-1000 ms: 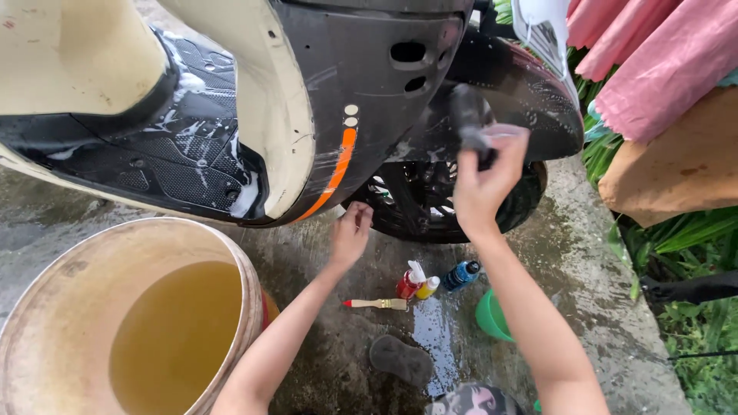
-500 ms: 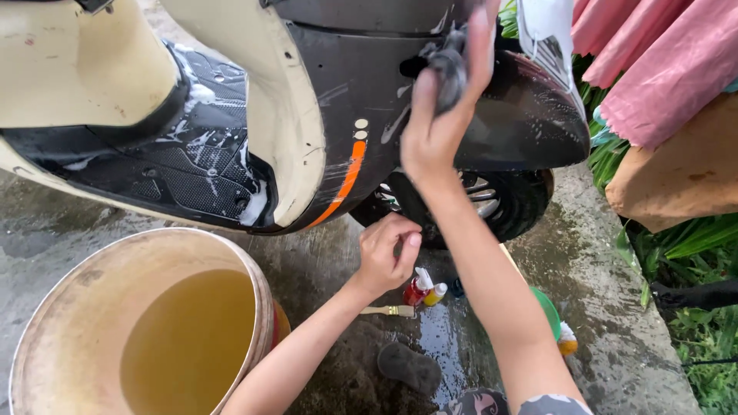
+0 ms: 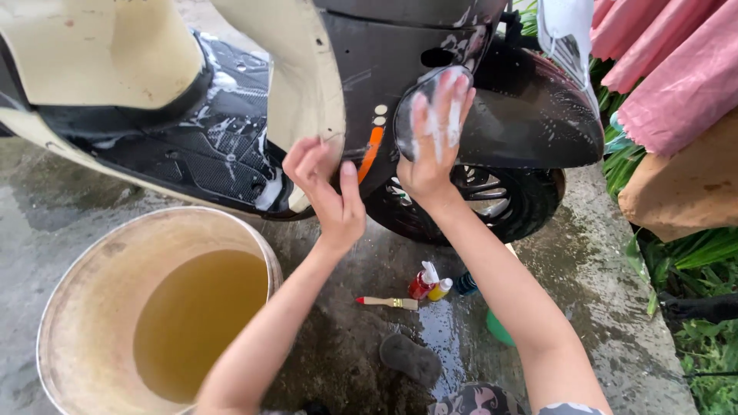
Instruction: Washing a scooter using soap, water, a sponge, and a brush.
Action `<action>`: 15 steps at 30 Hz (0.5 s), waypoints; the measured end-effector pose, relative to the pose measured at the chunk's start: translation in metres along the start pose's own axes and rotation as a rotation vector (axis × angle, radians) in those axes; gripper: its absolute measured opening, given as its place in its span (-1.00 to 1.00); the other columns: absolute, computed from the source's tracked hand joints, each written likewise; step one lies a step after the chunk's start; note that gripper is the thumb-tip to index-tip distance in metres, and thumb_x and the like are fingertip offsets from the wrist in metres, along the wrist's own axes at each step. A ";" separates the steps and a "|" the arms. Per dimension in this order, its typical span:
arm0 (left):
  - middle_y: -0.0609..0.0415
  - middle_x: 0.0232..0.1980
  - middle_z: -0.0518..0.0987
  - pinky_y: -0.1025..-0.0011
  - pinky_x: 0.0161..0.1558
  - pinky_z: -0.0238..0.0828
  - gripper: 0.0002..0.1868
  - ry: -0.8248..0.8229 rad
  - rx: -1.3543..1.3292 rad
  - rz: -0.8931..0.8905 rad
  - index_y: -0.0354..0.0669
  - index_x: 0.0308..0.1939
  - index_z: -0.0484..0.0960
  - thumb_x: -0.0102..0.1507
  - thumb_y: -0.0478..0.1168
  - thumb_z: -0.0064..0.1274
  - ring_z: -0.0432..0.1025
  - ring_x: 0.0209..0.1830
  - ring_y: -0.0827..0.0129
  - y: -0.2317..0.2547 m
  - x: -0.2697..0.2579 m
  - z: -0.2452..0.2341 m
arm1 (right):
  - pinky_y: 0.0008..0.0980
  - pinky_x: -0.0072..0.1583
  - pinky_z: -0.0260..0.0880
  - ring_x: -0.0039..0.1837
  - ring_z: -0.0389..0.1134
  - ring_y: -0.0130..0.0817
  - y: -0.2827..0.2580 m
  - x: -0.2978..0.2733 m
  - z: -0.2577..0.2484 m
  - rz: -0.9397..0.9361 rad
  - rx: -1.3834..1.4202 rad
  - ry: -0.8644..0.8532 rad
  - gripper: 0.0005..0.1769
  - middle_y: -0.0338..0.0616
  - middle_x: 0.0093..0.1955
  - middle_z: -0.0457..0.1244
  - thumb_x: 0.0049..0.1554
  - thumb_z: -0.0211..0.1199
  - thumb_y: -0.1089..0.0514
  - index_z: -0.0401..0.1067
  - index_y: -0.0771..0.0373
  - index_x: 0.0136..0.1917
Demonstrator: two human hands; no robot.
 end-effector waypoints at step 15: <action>-0.07 0.65 0.09 -0.71 0.21 -0.10 -0.25 -1.601 1.659 0.417 0.07 0.40 0.32 0.10 -0.08 0.11 -0.09 0.62 -0.27 -0.016 -0.087 -0.129 | 0.18 0.58 0.22 0.69 -0.04 0.31 -0.028 0.014 -0.068 -0.077 0.185 0.015 -0.41 0.01 0.67 0.00 0.32 0.11 0.46 0.36 -0.07 0.49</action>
Point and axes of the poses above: each hand's wrist, its own x-axis towards the middle knuckle, its own z-axis out of the palm, y = z × x, the point moved 2 cm from there along x, towards the middle knuckle
